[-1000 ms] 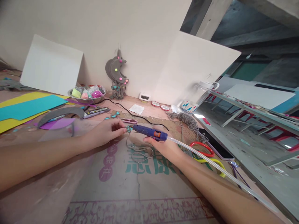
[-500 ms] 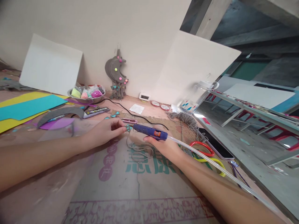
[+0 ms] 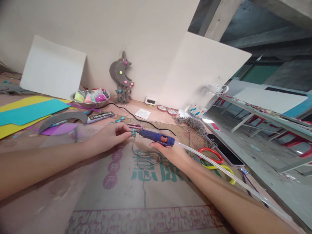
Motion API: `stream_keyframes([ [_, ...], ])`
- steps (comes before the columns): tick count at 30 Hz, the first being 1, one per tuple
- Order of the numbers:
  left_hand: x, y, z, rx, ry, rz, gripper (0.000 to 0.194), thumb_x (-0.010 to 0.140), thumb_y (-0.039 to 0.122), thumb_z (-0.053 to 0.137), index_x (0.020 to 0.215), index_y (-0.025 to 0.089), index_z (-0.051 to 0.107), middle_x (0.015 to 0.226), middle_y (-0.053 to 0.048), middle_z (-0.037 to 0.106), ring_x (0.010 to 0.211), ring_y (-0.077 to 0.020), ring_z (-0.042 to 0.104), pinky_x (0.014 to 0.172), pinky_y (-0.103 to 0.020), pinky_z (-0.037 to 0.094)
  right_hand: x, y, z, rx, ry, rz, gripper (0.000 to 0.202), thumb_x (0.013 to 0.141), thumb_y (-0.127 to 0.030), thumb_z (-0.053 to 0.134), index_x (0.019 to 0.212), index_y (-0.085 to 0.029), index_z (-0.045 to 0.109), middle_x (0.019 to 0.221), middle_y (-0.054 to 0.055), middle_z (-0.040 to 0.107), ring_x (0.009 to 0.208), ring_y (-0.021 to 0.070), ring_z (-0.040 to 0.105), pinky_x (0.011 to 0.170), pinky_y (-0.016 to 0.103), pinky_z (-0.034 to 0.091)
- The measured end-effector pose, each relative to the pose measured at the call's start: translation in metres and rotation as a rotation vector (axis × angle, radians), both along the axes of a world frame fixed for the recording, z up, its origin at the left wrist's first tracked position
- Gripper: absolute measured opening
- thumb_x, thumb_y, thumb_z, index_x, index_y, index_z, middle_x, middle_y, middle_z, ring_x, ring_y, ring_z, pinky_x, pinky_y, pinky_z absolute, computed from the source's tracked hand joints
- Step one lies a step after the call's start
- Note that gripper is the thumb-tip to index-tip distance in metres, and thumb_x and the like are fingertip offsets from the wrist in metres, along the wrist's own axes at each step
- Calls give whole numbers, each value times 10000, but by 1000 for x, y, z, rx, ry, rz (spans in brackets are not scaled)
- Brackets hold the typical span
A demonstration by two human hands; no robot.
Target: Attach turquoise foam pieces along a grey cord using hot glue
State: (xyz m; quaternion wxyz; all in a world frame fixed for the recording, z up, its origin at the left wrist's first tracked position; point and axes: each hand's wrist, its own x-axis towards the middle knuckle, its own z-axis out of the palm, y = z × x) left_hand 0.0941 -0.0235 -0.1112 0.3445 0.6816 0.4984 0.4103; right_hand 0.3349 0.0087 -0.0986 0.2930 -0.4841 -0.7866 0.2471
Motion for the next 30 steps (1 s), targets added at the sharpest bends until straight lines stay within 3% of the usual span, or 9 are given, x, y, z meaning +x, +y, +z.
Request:
stream_keyframes([
  [10,-2,-1,1,-36,6,32,211,816,389,500,784,183,536,570,35,521,481,-94,496,417,-179,362,0,-1,0,17,-26,-10,270,704,-438,638,823,-200,592,771,13,658,731,190,616,672,296,495],
  [21,-1,-1,-2,-64,-53,-37,196,819,372,499,751,188,493,521,45,495,425,-85,456,381,-174,332,0,-2,3,5,8,18,298,700,-476,633,756,-196,551,667,-17,579,626,156,552,589,269,455],
  [30,0,0,-2,-57,-41,-40,209,799,388,514,746,186,501,538,39,502,439,-92,456,395,-188,330,-1,-2,1,-11,18,21,286,704,-472,634,757,-203,553,678,-11,572,652,165,548,602,273,456],
])
